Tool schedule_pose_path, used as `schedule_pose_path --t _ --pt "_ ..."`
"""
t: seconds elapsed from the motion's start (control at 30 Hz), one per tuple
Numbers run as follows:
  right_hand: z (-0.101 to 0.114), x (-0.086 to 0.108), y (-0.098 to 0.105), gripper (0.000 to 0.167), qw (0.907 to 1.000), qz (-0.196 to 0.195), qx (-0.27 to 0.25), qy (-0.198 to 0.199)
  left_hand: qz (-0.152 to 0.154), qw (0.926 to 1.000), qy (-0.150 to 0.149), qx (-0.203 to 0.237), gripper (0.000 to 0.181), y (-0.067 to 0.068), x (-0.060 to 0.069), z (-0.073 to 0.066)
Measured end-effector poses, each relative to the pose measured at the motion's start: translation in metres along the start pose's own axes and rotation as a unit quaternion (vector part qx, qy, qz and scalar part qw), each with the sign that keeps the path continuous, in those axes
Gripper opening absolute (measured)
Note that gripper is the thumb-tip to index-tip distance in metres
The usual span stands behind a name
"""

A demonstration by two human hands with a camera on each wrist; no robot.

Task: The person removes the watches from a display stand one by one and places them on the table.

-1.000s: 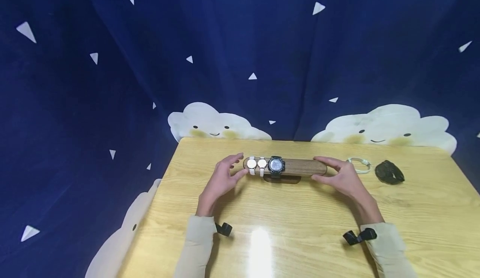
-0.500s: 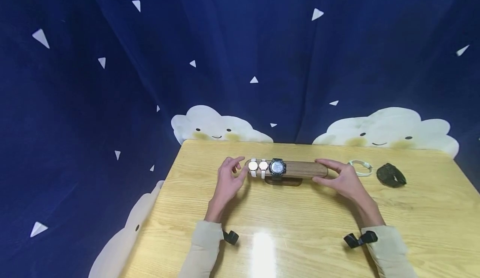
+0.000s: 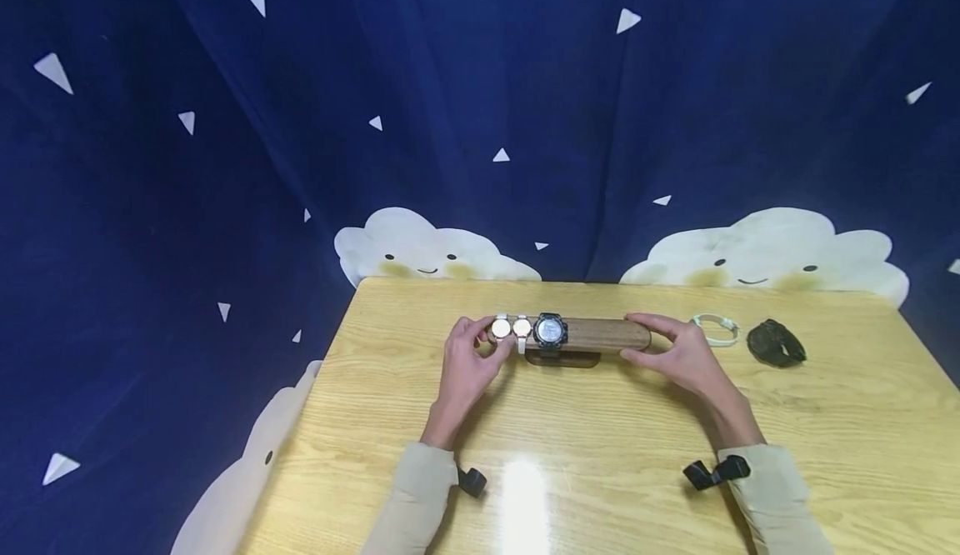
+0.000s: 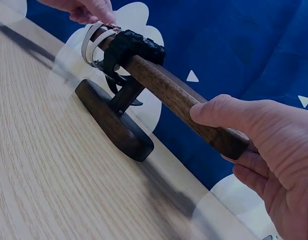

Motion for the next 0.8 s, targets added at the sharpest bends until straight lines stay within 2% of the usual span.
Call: schedule_pose_path --t 0.27,0.47,0.8 --pt "0.0029 -0.0005 -0.0001 0.054 1.0000 0.005 0.001 0.000 -0.015 0.9999 0.000 0.005 0.045 0.0002 0.0020 -0.0040" --pt "0.0010 0.0004 -0.0004 0.054 1.0000 0.003 0.000 -0.001 -0.016 0.9999 0.001 0.004 0.044 -0.0004 0.0030 -0.0035" --pt "0.0038 0.0002 -0.0026 0.054 0.9992 0.000 -0.034 0.020 -0.024 0.9997 0.004 -0.006 0.044 -0.0010 0.0032 -0.0024"
Point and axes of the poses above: each hand's wrist, its own x-axis away from the middle knuckle, its own y-axis out of the back of the hand, z = x × y, the point moved 9 cm from there along -x, towards the middle knuckle
